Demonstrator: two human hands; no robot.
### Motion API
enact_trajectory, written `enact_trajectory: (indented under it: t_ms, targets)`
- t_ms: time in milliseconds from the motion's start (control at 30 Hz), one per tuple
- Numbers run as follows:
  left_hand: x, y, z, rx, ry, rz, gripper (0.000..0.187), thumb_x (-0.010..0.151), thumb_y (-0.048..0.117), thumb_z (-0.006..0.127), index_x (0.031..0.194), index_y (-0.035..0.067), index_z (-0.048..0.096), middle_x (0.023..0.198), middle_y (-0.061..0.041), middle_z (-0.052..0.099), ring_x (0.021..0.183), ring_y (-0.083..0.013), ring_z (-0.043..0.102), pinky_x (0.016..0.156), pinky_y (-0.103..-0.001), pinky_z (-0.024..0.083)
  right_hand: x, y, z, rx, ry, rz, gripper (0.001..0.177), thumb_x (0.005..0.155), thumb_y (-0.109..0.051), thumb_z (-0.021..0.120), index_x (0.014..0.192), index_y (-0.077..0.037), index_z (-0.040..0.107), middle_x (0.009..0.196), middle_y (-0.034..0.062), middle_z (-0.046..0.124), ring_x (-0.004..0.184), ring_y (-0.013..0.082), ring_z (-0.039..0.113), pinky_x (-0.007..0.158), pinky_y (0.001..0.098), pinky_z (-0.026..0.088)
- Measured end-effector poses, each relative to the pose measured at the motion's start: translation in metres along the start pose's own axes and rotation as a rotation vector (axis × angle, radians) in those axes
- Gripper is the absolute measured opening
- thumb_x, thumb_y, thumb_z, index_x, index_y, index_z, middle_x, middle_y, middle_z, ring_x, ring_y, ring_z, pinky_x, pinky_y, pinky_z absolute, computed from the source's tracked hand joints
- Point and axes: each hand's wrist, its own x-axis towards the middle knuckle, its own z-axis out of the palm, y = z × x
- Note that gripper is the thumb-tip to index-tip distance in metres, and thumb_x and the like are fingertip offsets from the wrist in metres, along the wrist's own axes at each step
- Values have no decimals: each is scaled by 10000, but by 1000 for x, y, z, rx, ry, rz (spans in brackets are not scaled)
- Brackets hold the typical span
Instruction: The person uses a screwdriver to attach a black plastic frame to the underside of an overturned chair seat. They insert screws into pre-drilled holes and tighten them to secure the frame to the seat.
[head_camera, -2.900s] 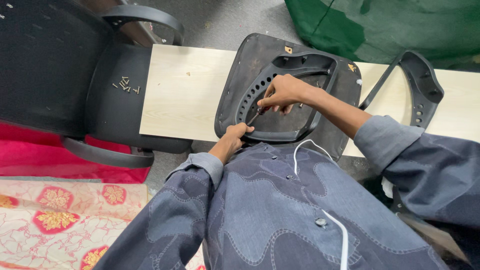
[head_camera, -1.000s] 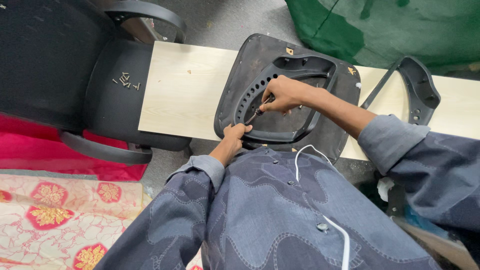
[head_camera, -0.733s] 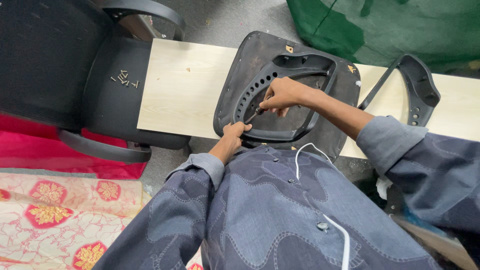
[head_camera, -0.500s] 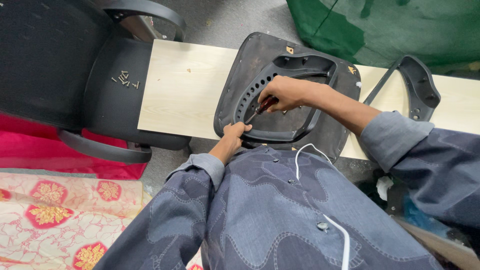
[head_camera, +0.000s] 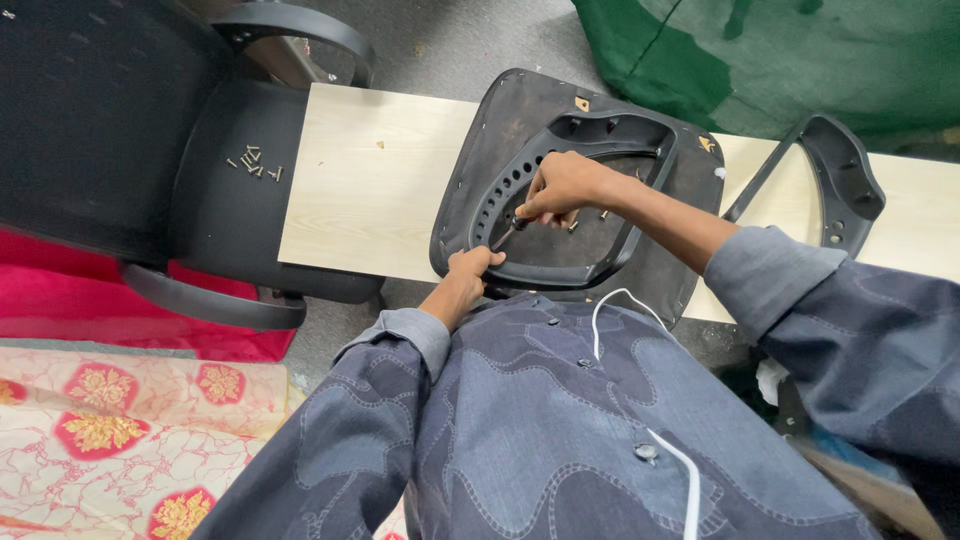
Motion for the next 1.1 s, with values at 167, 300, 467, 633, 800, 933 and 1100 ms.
enact_trajectory:
  t_ms: [167, 300, 467, 633, 800, 933, 1100]
  targets:
    - [5, -3, -1, 42, -4, 25, 634, 735, -78, 784, 1332, -6, 581, 1240, -222, 686, 1118, -365, 678, 902, -522, 501, 10, 14, -4, -411, 60, -486, 426, 747, -216, 828, 1127, -42, 743, 907, 140, 775, 791, 270, 759, 743, 385, 595]
    - [9, -4, -4, 39, -40, 32, 562, 739, -63, 779, 1282, -23, 640, 1222, -229, 706, 1080, -365, 698, 879, -510, 529, 14, 19, -2, -471, 1, -599, 318, 814, -194, 786, 1111, -83, 762, 954, 126, 779, 872, 304, 750, 775, 402, 578]
    - [13, -4, -3, 10, -16, 17, 559, 753, -115, 757, 1287, -17, 621, 1234, -234, 689, 1094, -381, 693, 881, -520, 559, 13, 16, 4, -481, -7, -584, 280, 842, -253, 754, 1047, -65, 782, 866, 134, 776, 768, 291, 744, 709, 394, 574]
    - [20, -7, -2, -37, 9, 18, 597, 761, -161, 753, 1315, -37, 566, 1246, -257, 666, 1103, -404, 691, 899, -522, 586, 10, 2, 12, -309, -71, -146, 358, 917, -325, 671, 979, 8, 788, 729, 174, 746, 583, 258, 711, 572, 375, 566]
    - [25, -8, -3, 13, -50, 61, 588, 736, -142, 759, 1308, -78, 640, 1229, -251, 701, 1076, -381, 714, 881, -466, 597, 14, 0, 17, -82, -81, 31, 453, 927, -335, 671, 924, 101, 793, 766, 138, 747, 574, 237, 650, 530, 393, 517]
    - [22, -7, -4, 5, -13, 11, 592, 766, -133, 754, 1329, -93, 578, 1260, -269, 671, 1098, -384, 697, 891, -477, 591, 22, 8, 14, -282, -71, -217, 368, 859, -328, 716, 1008, 5, 765, 826, 123, 768, 674, 264, 753, 638, 376, 607]
    - [17, -5, -3, 4, -15, 8, 602, 768, -121, 762, 1337, -80, 570, 1276, -264, 666, 1112, -369, 691, 924, -457, 576, 25, 10, 19, -553, -11, -638, 264, 780, -211, 772, 986, -47, 785, 872, 142, 774, 808, 308, 742, 739, 406, 575]
